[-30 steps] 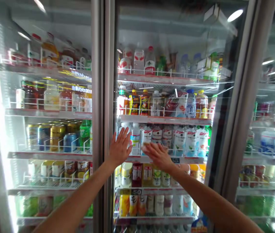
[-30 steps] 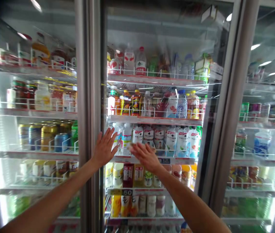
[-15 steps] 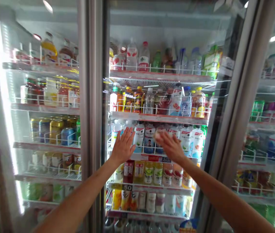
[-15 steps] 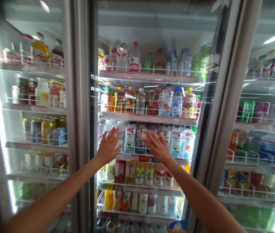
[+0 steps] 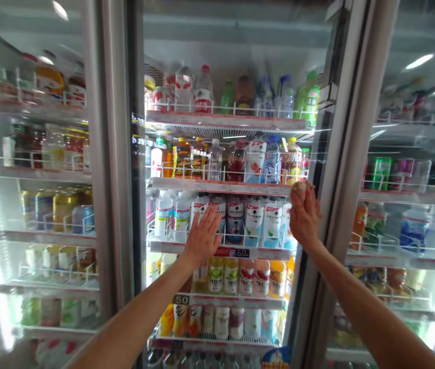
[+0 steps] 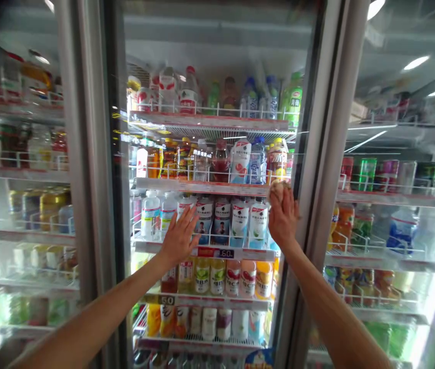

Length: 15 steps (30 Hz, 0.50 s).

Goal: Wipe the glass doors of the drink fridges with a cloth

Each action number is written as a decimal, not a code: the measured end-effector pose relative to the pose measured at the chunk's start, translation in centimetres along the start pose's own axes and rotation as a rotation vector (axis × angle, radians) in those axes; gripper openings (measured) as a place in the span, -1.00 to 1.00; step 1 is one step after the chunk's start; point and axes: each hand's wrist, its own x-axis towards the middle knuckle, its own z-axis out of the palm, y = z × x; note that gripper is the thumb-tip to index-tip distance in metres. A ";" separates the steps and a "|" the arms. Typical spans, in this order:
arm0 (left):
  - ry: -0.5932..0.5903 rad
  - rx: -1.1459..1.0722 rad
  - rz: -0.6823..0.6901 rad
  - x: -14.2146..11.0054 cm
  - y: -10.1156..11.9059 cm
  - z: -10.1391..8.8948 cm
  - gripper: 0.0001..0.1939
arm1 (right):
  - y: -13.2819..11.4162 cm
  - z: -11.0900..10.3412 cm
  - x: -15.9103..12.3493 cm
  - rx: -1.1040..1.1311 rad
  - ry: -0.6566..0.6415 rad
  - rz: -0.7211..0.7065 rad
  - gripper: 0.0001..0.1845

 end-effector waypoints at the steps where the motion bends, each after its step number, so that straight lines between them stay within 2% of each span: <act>1: -0.002 -0.003 0.000 0.0 0.4 0.2 -0.41 | 0.2 -0.2 -0.8 0.004 -0.013 -0.030 -0.37; 4: -0.016 -0.002 0.010 -0.4 1.0 0.5 -0.43 | -0.1 -0.8 -4.3 0.052 -0.191 -0.295 -0.29; 6: -0.022 0.005 0.001 -0.7 0.9 0.4 -0.45 | -0.1 -0.9 -4.7 0.065 -0.246 -0.379 -0.29; 7: -0.021 0.010 -0.013 -0.8 0.7 0.3 -0.45 | 0.0 -0.8 -3.9 0.053 -0.211 -0.326 -0.31; 9: -0.012 0.022 -0.054 -1.0 0.1 0.0 -0.45 | -0.2 -0.1 -1.4 0.018 -0.062 -0.103 -0.36; 10: -0.010 0.030 -0.073 -1.2 -0.4 -0.2 -0.45 | -0.7 0.4 -0.1 0.011 -0.001 -0.011 -0.37; 11: -0.009 0.040 -0.090 -1.4 -1.0 -0.4 -0.45 | -1.7 0.8 0.8 0.019 0.023 0.022 -0.38; 12: -0.012 0.054 -0.104 -1.7 -1.6 -0.6 -0.45 | -2.9 1.3 1.2 0.043 0.007 -0.021 -0.38; 13: -0.015 0.071 -0.119 -2.1 -2.4 -0.9 -0.45 | -4.5 1.6 1.3 0.079 -0.046 -0.140 -0.37; 15: -0.023 0.112 -0.149 -3.2 -4.0 -1.5 -0.45 | -7.7 2.0 1.0 0.156 -0.185 -0.467 -0.36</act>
